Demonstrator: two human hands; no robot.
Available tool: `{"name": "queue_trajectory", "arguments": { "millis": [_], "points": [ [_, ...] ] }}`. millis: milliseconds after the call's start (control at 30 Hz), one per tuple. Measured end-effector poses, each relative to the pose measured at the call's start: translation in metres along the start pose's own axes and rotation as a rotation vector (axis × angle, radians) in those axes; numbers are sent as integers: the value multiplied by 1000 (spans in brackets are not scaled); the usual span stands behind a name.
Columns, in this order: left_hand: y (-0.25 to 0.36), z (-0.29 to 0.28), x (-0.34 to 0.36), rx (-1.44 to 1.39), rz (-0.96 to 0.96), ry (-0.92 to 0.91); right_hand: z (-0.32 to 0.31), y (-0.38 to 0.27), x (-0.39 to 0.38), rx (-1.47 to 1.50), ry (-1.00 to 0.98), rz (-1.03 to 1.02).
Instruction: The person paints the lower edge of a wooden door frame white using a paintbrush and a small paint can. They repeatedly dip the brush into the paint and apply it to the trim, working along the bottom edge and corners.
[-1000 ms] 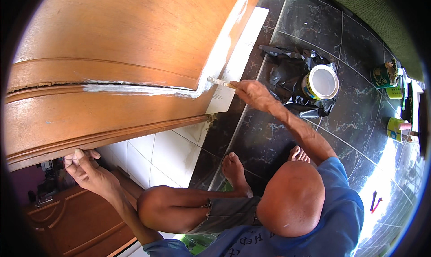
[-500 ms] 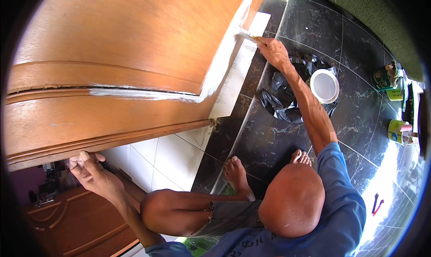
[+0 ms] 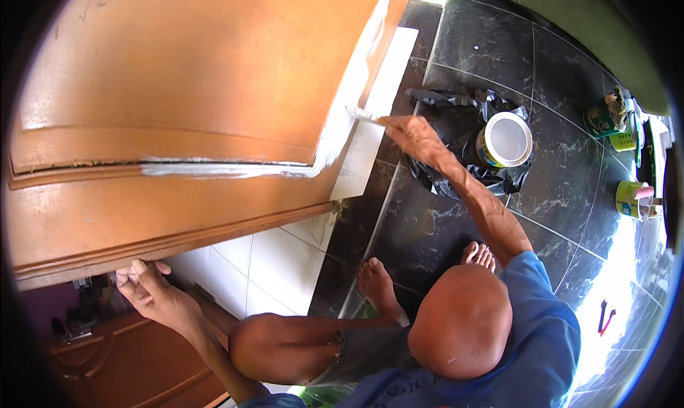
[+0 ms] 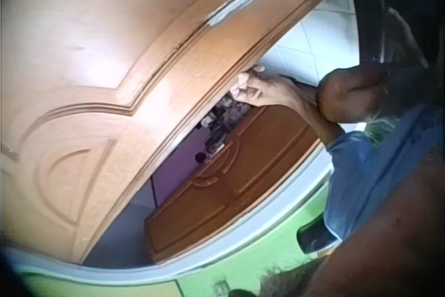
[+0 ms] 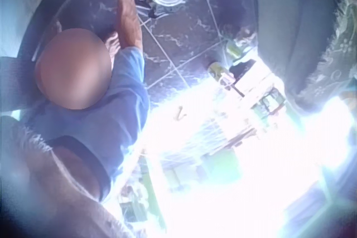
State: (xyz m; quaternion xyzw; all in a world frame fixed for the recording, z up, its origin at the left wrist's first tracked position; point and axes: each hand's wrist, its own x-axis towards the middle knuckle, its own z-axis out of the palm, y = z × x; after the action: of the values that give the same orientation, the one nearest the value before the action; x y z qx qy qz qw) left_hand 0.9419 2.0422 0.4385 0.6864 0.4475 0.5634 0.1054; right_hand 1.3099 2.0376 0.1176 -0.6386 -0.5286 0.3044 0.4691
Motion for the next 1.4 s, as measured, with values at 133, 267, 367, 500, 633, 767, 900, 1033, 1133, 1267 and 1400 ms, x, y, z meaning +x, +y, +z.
{"name": "queue_trajectory", "arguments": {
  "millis": [133,267,367,500,633,767,900,1033,1133,1267,1400],
  "points": [
    [-3,2,-3,-4,-15,5,-18,23,49,-84,209,134],
    [-1,-2,-2,1,-12,12,-10,25,85,-62,367,80],
    [-2,-1,0,-2,-4,-7,6,24,72,-64,278,9],
    [-4,-2,-1,-28,4,-6,26,28,33,0,213,-232],
    [-5,-6,0,-4,7,-6,11,16,17,27,151,-50],
    [-4,-5,-1,-12,-2,-15,-20,26,66,-21,297,138],
    [-2,-4,-1,-4,-9,-7,-23,36,96,-29,325,115],
    [0,0,-1,-14,-4,1,-4,30,66,-25,230,-56],
    [-3,-4,-1,-11,-9,8,9,10,28,-26,101,-82],
    [-7,-8,1,-4,10,-22,7,5,0,17,-5,-8],
    [0,1,-3,9,-39,50,-29,3,19,-234,227,-47]
  ]
}}
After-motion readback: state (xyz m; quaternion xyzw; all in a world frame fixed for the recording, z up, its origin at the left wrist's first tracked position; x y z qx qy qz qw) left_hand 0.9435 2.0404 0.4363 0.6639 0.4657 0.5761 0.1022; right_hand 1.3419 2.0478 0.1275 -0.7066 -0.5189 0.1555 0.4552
